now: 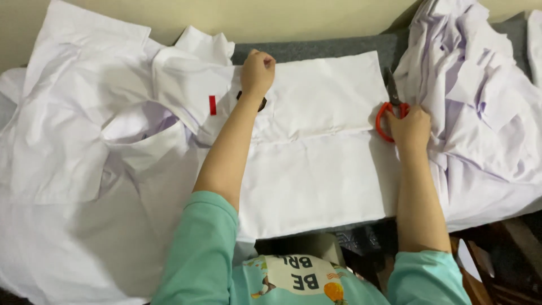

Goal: Trimming loose threads with scissors and folding a white school shirt on a flat work surface.

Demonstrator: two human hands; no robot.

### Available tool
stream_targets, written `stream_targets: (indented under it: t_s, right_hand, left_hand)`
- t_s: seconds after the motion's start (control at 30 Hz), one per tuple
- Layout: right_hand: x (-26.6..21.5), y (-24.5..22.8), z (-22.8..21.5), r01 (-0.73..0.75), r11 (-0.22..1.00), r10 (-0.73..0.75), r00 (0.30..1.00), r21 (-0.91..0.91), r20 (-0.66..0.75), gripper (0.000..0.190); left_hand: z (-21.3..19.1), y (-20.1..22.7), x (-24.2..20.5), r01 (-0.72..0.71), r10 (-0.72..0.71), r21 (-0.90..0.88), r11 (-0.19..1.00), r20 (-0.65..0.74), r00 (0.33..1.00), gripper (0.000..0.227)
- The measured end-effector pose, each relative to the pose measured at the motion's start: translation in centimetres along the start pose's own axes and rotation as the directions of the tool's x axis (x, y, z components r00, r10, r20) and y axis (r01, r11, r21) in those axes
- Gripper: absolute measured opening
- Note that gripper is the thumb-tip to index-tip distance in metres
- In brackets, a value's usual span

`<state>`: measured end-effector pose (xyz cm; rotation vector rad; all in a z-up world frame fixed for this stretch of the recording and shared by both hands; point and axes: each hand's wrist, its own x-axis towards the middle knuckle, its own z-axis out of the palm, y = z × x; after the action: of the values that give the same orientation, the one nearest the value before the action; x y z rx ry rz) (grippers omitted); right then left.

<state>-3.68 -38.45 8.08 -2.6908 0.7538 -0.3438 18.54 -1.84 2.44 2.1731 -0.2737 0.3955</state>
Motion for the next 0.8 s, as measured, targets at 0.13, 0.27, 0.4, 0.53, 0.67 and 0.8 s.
stream_targets:
  t_s: [0.13,0.27,0.4,0.53,0.67,0.8]
  right_hand:
    - [-0.6,-0.3,0.5,-0.045,0.988,0.056,0.996,0.15,-0.07,0.052]
    - [0.4,1.8,2.4,0.094,0.984,-0.064,0.979,0.15,-0.193,0.053]
    - [0.2,0.9,1.5,0.041,0.989,-0.018,0.986,0.143,-0.164,0.052]
    - [0.8,1.4,1.8,0.154,0.987,-0.14,0.956,0.036,-0.256,0.048]
    - [0.8,1.5,2.1,0.163,0.986,-0.151,0.952,0.023,-0.267,0.04]
    - [1.2,2.4,3.6,0.223,0.97,-0.243,0.922,-0.099,-0.303,0.032]
  left_hand:
    - [0.9,-3.5,3.9,-0.075,0.081,0.049,0.996,-0.122,0.989,0.022]
    - [-1.7,-3.5,3.6,-0.125,0.134,0.162,0.979,-0.046,0.99,0.043]
    - [-2.3,-4.4,2.8,-0.097,0.112,0.183,0.978,-0.069,0.991,0.009]
    - [-4.5,-2.7,1.3,-0.213,0.253,0.269,0.939,-0.124,0.959,0.034]
    - [-8.2,-0.9,2.0,-0.175,0.222,0.327,0.929,-0.112,0.969,0.007]
    - [-15.8,0.9,4.8,0.206,-0.178,0.31,0.928,-0.116,0.977,0.012]
